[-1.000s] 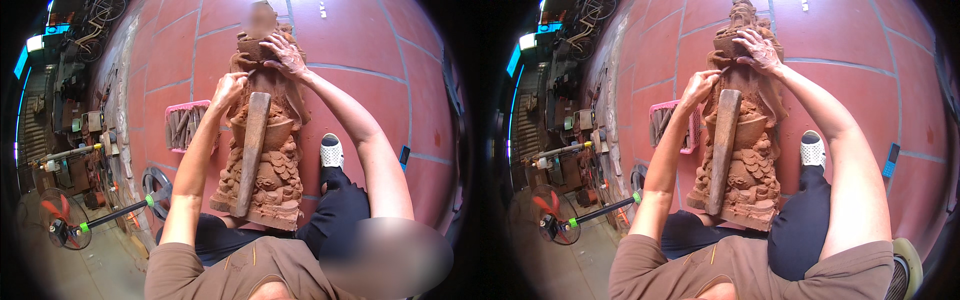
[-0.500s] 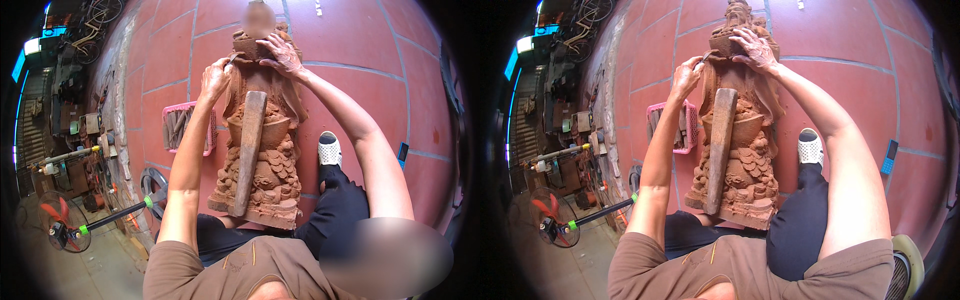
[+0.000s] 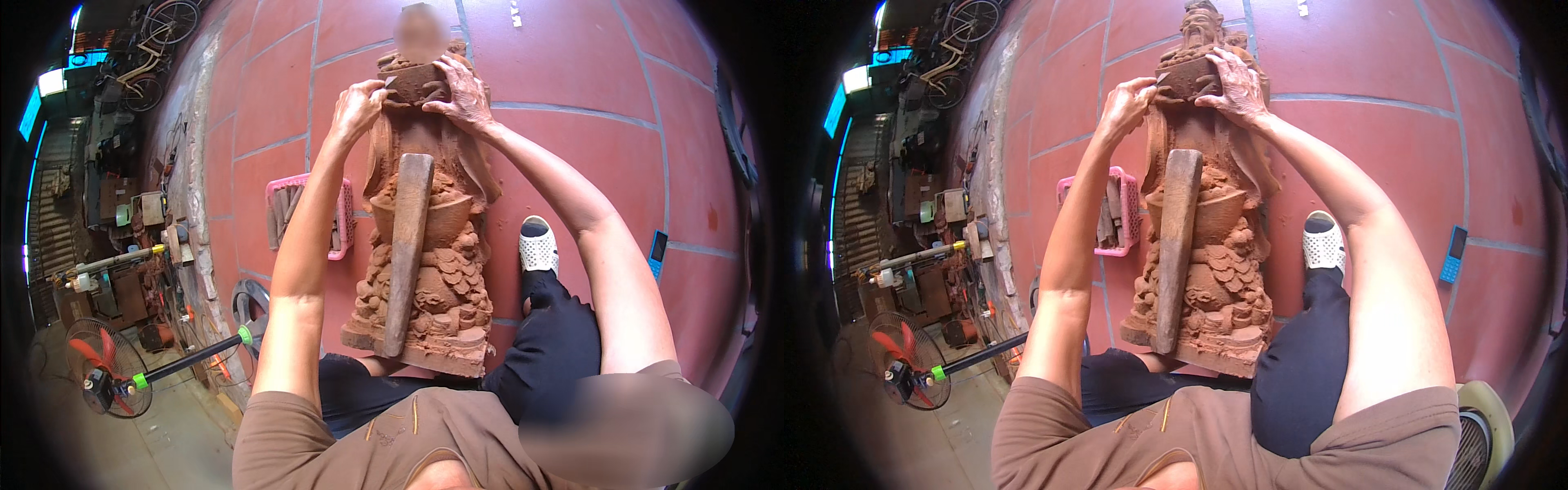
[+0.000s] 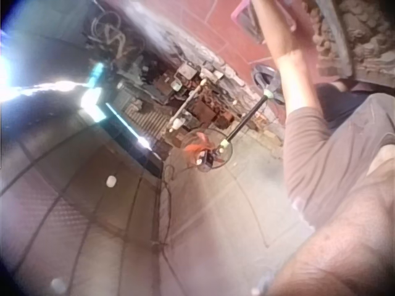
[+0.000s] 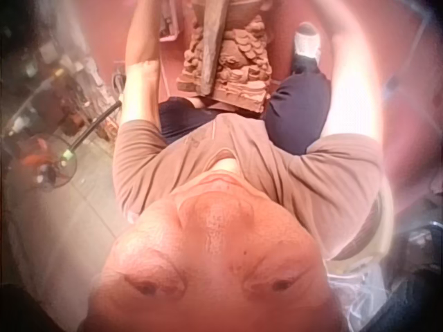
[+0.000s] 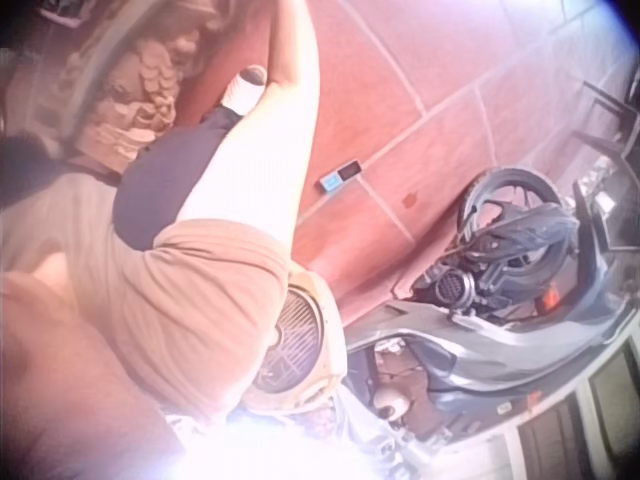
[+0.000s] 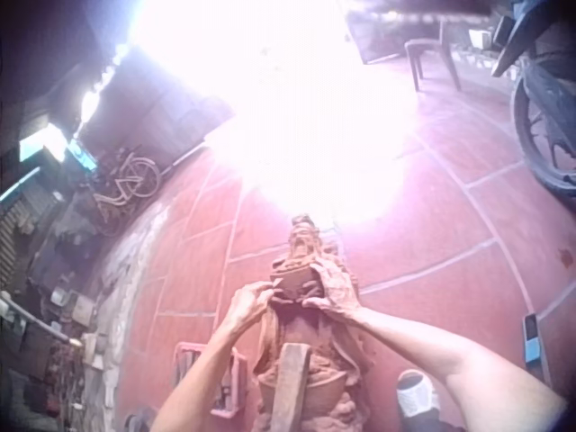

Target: The person carves a wooden sculpture of a figure using a chisel and mallet. They repeatedly strike the chisel to shape the upper torso and head area, occasionally switching tools from a nearby basket.

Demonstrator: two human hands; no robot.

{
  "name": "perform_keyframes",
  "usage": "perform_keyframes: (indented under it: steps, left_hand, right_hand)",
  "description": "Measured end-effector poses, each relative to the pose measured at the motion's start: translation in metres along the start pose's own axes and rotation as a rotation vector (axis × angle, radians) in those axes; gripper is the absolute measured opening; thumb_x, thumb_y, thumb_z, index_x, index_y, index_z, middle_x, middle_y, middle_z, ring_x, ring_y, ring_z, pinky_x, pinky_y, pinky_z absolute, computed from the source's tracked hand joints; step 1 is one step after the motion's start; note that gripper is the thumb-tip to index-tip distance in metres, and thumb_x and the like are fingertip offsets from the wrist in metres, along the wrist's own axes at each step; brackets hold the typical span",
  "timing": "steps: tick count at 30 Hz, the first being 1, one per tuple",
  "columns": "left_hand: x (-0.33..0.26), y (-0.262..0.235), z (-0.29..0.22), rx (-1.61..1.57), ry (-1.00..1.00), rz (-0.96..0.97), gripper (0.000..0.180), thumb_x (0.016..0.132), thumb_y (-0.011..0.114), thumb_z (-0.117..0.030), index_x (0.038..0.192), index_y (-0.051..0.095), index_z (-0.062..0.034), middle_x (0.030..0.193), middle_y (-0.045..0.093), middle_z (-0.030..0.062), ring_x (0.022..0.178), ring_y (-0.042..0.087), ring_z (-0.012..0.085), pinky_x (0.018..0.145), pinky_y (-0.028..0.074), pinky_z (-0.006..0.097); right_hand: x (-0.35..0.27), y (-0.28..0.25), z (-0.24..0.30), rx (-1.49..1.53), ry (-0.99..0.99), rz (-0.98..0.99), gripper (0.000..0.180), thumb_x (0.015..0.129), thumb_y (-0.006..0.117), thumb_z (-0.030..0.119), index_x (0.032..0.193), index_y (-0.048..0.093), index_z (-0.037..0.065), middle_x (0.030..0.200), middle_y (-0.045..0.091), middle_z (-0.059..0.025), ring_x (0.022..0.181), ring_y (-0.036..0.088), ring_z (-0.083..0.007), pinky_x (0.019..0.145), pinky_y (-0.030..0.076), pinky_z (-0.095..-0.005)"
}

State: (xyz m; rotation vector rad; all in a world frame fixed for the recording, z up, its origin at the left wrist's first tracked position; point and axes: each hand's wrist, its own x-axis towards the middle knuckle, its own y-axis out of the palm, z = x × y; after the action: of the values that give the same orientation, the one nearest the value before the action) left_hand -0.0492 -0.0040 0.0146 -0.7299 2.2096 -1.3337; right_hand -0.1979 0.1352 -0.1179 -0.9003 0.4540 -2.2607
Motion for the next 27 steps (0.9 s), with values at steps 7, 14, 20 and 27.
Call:
perform_keyframes:
  steps: [7, 14, 20, 27]
  left_hand:
    - [-0.003, 0.018, -0.003, 0.001, -0.017, 0.006, 0.035, 0.091, 0.055, -0.025, 0.118, 0.069, -0.0091, 0.082, 0.065, 0.0130, 0.070, 0.061, 0.0217, 0.061, 0.049, 0.035]
    - [-0.011, -0.010, -0.009, -0.229, -0.182, 0.226, 0.033, 0.093, 0.057, -0.022, 0.123, 0.067, -0.0118, 0.060, 0.056, -0.0013, 0.044, 0.049, 0.0062, 0.037, 0.039, 0.023]
    - [-0.007, 0.007, -0.003, -0.441, -0.188, 0.101, 0.034, 0.095, 0.057, -0.024, 0.123, 0.064, -0.0063, 0.063, 0.058, 0.0001, 0.044, 0.048, 0.0066, 0.036, 0.034, 0.023]
    - [-0.015, 0.029, 0.000, -0.188, -0.084, -0.083, 0.032, 0.093, 0.059, -0.026, 0.119, 0.068, -0.0093, 0.078, 0.065, 0.0093, 0.066, 0.061, 0.0189, 0.060, 0.046, 0.033]
  right_hand:
    - [-0.002, 0.001, -0.001, -0.009, 0.031, 0.002, 0.093, 0.067, 0.081, 0.050, 0.142, 0.041, 0.013, 0.150, 0.038, -0.0118, 0.138, 0.036, -0.0329, 0.113, 0.030, -0.0487]
    - [-0.003, 0.001, -0.003, -0.023, 0.047, 0.031, 0.097, 0.066, 0.081, 0.053, 0.144, 0.038, 0.012, 0.149, 0.038, -0.0131, 0.139, 0.035, -0.0324, 0.111, 0.029, -0.0497]
    - [-0.002, 0.002, 0.000, -0.023, 0.038, 0.036, 0.097, 0.066, 0.081, 0.053, 0.143, 0.039, 0.012, 0.150, 0.037, -0.0133, 0.139, 0.035, -0.0324, 0.111, 0.029, -0.0498]
    - [0.000, 0.001, -0.003, 0.010, 0.018, 0.018, 0.094, 0.066, 0.081, 0.051, 0.142, 0.040, 0.011, 0.149, 0.038, -0.0139, 0.138, 0.037, -0.0331, 0.110, 0.031, -0.0493]
